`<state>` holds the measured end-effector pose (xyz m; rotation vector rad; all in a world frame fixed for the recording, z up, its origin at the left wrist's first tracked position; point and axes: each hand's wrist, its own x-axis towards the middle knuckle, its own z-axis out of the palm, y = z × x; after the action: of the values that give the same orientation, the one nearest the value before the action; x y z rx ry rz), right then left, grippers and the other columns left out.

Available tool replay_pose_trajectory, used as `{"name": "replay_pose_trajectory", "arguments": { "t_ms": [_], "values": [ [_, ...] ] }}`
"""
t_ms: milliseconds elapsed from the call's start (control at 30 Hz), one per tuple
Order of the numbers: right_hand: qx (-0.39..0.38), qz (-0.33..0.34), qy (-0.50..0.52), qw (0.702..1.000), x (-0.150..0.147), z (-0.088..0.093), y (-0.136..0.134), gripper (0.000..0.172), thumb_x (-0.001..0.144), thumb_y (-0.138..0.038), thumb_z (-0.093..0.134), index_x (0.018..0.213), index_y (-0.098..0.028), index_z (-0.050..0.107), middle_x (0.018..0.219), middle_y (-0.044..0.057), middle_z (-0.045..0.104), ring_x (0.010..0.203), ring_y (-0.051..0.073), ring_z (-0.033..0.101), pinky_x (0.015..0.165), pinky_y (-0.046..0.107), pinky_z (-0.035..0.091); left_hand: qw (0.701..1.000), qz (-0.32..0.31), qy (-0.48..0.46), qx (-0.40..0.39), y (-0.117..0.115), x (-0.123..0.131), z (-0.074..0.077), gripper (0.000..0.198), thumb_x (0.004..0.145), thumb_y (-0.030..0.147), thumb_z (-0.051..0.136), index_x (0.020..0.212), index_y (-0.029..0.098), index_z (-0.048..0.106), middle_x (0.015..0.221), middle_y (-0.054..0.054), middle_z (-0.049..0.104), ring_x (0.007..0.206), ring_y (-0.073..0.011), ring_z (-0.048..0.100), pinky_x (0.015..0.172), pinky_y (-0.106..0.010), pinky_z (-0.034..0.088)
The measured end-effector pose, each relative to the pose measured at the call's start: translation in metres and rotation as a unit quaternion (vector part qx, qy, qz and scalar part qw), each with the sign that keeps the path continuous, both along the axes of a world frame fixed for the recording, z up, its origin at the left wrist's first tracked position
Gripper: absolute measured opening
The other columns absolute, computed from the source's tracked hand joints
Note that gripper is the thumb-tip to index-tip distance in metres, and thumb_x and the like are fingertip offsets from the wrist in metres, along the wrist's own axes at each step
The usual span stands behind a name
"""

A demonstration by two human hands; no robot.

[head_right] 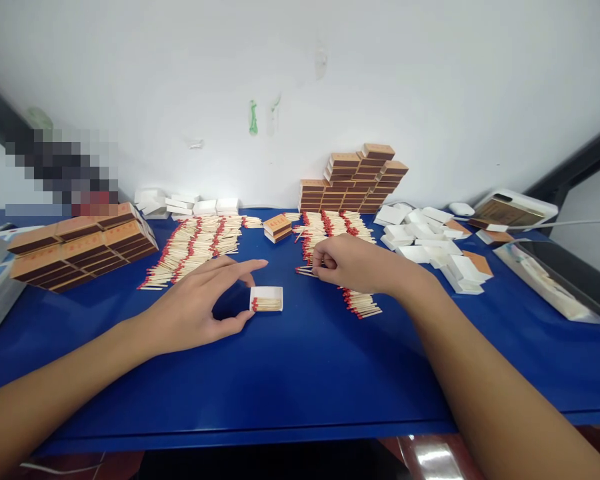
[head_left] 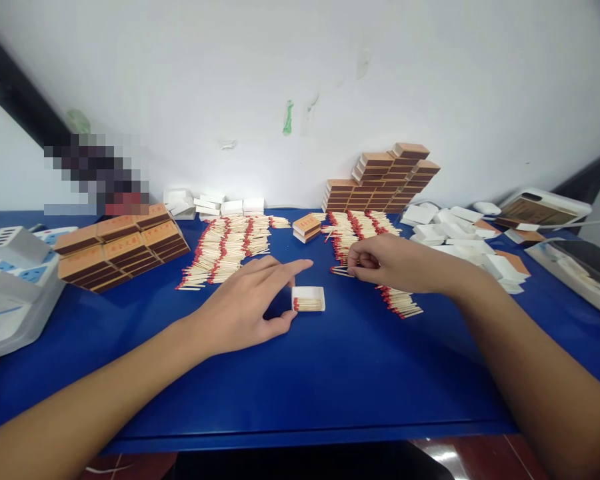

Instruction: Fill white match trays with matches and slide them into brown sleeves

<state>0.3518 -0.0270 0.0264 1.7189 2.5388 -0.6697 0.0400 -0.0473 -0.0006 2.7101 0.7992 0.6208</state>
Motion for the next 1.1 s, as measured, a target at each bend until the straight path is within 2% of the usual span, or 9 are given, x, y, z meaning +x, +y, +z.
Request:
{"name": "replay_pose_trajectory", "arguments": {
  "t_ms": [500,667,867,1100],
  "values": [
    [0.007,-0.001,0.001,1.000,-0.0013,0.0030,-0.0046,0.020,0.092,-0.039,0.063,0.079,-0.024,0.063,0.068,-0.001,0.061,0.061,0.016,0.050,0.059,0.033,0.033,1.000,0.005,0.002,0.002,-0.0004,0.0001,-0.0005,0.067,0.095,0.023,0.067,0.156,0.025,0.042,0.114,-0.004,0.070,0.107,-0.0237,0.063,0.100,-0.042,0.055],
    [0.019,0.003,-0.008,1.000,-0.0035,0.0042,-0.0052,0.024,0.092,-0.047,0.066,0.086,-0.024,0.069,0.076,0.001,0.066,0.065,0.016,0.054,0.059,0.032,0.034,1.000,0.006,0.006,-0.002,-0.0007,0.0006,-0.0002,0.066,0.095,0.023,0.067,0.156,0.024,0.042,0.114,-0.004,0.070,0.107,-0.0233,0.063,0.100,-0.042,0.054],
    [-0.005,0.003,0.008,1.000,0.0004,-0.0003,-0.0027,0.020,0.093,-0.044,0.065,0.091,-0.025,0.071,0.082,0.002,0.070,0.068,0.017,0.058,0.061,0.031,0.037,1.000,0.004,0.003,-0.004,-0.0016,0.0002,0.0001,0.066,0.095,0.023,0.067,0.157,0.025,0.042,0.114,-0.004,0.070,0.108,-0.0234,0.063,0.102,-0.042,0.054],
    [0.005,0.008,0.012,1.000,-0.0018,0.0020,-0.0028,0.039,0.095,-0.056,0.061,0.074,-0.023,0.056,0.067,-0.001,0.056,0.060,0.015,0.045,0.058,0.033,0.032,1.000,0.001,0.003,-0.005,-0.0013,0.0012,0.0008,0.066,0.095,0.022,0.066,0.157,0.025,0.042,0.115,-0.004,0.070,0.110,-0.0238,0.063,0.102,-0.042,0.054]
  ]
}}
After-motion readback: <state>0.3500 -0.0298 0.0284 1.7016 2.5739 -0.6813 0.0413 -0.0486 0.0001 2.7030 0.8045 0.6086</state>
